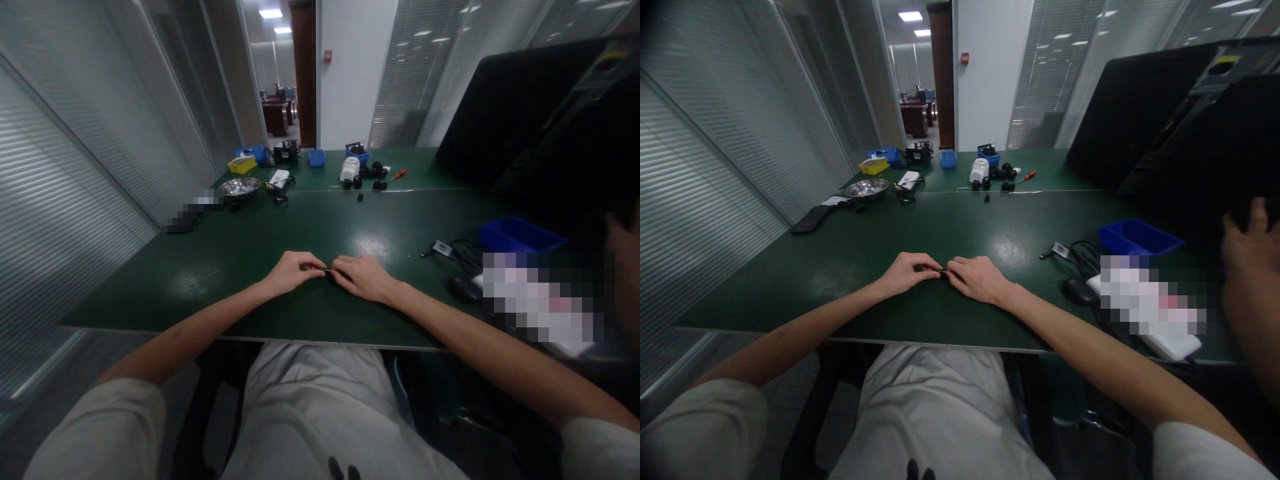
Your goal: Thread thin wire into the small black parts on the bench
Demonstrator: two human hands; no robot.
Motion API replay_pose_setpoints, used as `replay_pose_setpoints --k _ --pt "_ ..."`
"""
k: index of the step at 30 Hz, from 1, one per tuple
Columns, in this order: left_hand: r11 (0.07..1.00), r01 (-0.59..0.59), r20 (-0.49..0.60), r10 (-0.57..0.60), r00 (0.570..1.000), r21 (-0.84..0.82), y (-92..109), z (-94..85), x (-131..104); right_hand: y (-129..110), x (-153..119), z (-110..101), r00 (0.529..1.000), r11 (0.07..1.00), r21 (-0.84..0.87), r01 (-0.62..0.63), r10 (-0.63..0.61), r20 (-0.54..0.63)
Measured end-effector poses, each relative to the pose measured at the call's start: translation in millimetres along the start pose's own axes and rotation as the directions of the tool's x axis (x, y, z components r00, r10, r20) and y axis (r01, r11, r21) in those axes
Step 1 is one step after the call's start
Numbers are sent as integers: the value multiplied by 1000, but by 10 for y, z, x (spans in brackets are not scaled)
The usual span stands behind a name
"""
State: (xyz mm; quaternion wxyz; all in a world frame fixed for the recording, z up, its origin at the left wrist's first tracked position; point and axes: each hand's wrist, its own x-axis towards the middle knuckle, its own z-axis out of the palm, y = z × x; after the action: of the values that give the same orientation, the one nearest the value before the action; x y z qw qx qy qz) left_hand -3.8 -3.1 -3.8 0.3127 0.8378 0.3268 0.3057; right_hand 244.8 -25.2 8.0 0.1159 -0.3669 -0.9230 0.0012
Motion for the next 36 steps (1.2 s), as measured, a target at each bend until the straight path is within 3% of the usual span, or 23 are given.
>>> replay_pose_setpoints --k 6,15,20,26,31,36 --pt "995 -38 34 35 999 93 59 -18 5 -17 11 -16 1000 1000 -20 6 -5 18" --pt "999 -31 11 31 999 24 37 40 4 -43 39 18 1000 1000 -24 14 -14 9" --pt "999 -30 19 29 999 15 35 -13 -9 -35 33 10 1000 1000 -19 3 -3 16" --pt "989 61 -130 -44 991 131 -164 -122 88 -42 36 6 1000 1000 -3 -12 12 11" --pt "973 27 -44 -17 999 230 -289 -128 141 -38 32 10 1000 1000 14 -12 12 10" --pt "969 27 -19 -24 1000 245 -201 -176 36 -34 3 7 999 999 44 -24 26 -27"
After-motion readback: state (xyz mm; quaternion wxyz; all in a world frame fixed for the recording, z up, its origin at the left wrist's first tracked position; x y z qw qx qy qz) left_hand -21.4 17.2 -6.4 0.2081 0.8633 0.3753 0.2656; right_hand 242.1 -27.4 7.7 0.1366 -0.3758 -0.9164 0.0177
